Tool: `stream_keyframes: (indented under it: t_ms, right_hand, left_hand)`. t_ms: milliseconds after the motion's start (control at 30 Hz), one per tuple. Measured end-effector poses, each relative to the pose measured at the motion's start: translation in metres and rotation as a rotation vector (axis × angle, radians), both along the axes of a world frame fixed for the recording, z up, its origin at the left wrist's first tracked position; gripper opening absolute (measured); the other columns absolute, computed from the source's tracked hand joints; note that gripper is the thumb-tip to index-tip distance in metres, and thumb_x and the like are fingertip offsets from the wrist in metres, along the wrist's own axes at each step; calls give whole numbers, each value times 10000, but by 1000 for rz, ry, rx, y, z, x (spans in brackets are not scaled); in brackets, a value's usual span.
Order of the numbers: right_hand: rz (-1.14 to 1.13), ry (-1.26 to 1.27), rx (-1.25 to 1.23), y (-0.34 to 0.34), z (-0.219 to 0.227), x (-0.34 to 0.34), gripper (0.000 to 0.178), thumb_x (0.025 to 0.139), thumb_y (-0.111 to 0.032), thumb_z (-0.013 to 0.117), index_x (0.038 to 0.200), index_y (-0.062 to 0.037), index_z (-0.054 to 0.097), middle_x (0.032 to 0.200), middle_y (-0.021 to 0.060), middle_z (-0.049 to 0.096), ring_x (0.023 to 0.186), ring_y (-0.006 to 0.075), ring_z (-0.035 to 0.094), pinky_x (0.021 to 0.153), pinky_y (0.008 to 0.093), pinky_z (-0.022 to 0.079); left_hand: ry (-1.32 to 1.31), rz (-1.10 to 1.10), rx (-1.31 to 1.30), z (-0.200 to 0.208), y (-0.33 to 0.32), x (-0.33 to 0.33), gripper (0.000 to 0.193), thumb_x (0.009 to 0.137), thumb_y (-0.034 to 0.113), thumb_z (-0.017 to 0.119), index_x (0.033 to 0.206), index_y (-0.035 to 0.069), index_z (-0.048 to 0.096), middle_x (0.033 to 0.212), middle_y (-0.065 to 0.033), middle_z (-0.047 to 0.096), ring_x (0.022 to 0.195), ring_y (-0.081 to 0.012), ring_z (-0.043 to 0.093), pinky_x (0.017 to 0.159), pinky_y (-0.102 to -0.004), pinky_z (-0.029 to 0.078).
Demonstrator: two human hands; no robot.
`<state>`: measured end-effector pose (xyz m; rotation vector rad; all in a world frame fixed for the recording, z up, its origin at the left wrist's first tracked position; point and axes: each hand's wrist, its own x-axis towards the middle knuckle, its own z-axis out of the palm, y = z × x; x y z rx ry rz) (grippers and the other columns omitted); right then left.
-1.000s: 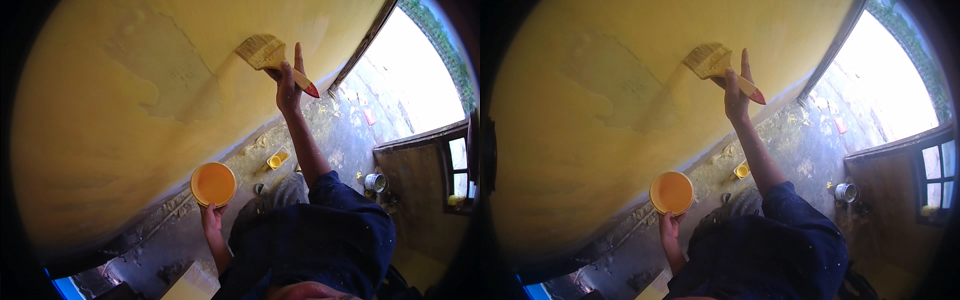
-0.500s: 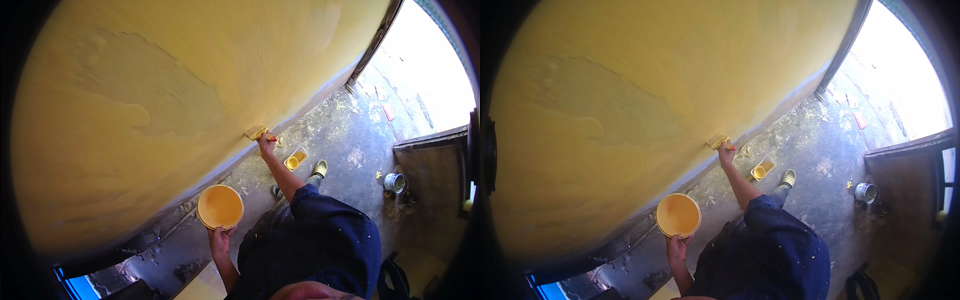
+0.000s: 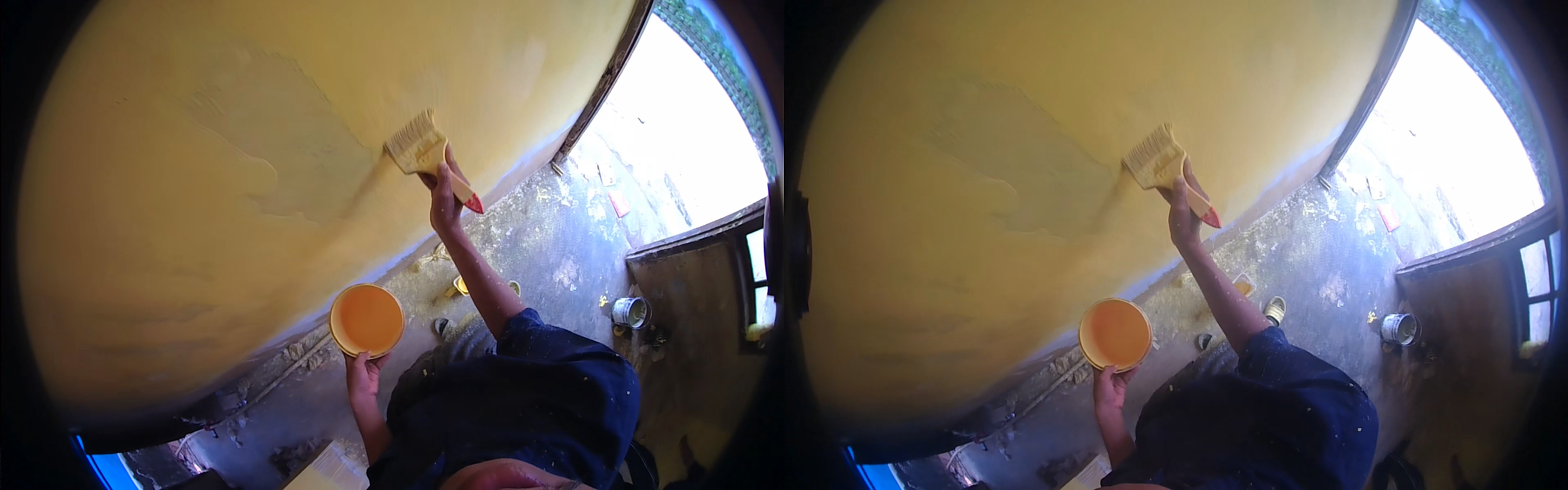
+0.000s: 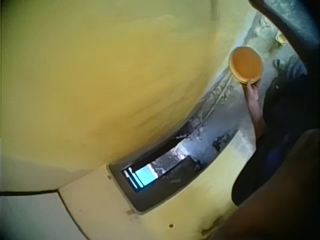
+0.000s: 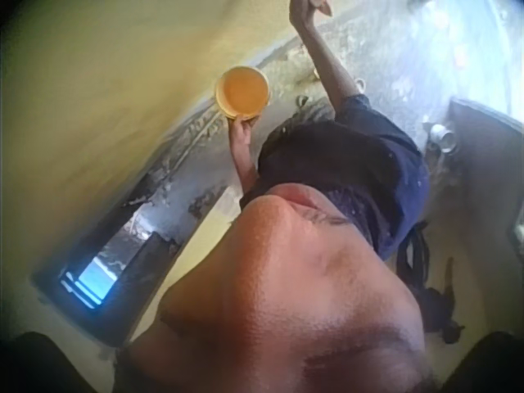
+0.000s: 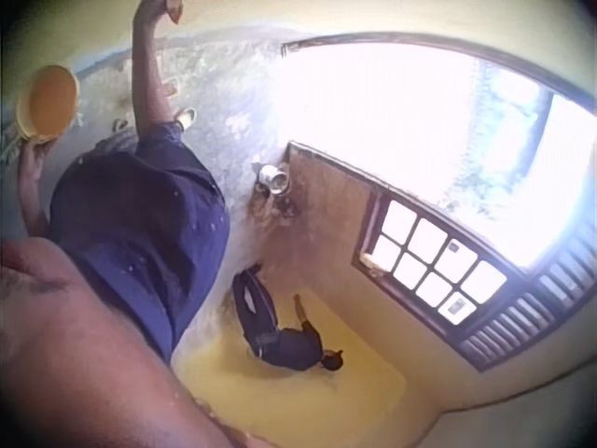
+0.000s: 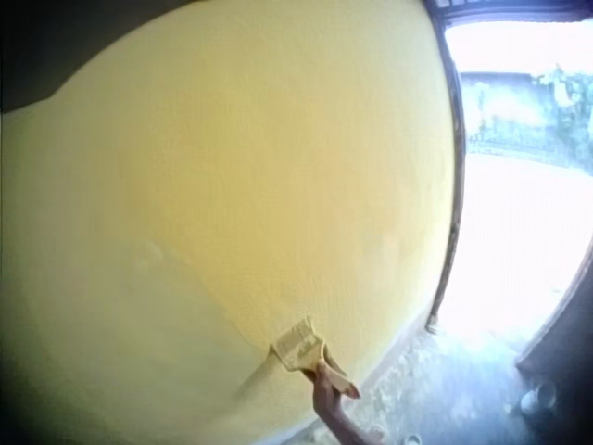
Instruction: The person paints a wall yellow using a brush and a small bucket of paint. They repeatedly dip the brush into the bucket and apply paint to the wall in vertical strokes, working along the lower section near the floor.
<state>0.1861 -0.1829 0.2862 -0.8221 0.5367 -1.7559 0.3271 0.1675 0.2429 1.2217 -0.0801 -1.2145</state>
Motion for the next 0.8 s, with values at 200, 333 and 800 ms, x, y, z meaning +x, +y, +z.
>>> stream_keyframes:
  t_ms: [200, 333, 800]
  right_hand:
    - [204, 273, 450, 35, -62, 15, 523, 990, -244, 470, 1413, 34, 338, 1224, 155, 528, 1022, 210, 596, 873, 355, 552]
    - [44, 76, -145, -2, 72, -2, 552, 988, -248, 474, 1416, 60, 312, 1166, 169, 565, 925, 223, 646, 829, 358, 572]
    - [231, 265, 399, 49, -1, 22, 476, 999, -345, 445, 1351, -25, 417, 1174, 116, 559, 1045, 194, 601, 887, 332, 541]
  left_hand:
    - [7, 7, -38, 2, -4, 0, 619, 820, -18, 480, 1402, 50, 278, 1286, -196, 493, 1073, -369, 608, 813, -474, 602]
    - [-39, 19, -33, -3, -7, 0, 640, 808, -20, 476, 1405, 53, 259, 1290, -207, 483, 1070, -372, 609, 806, -470, 607]
    - [-12, 86, -126, -14, -15, -7, 640, 804, -14, 482, 1399, 73, 263, 1264, -214, 496, 1012, -379, 633, 772, -481, 614]
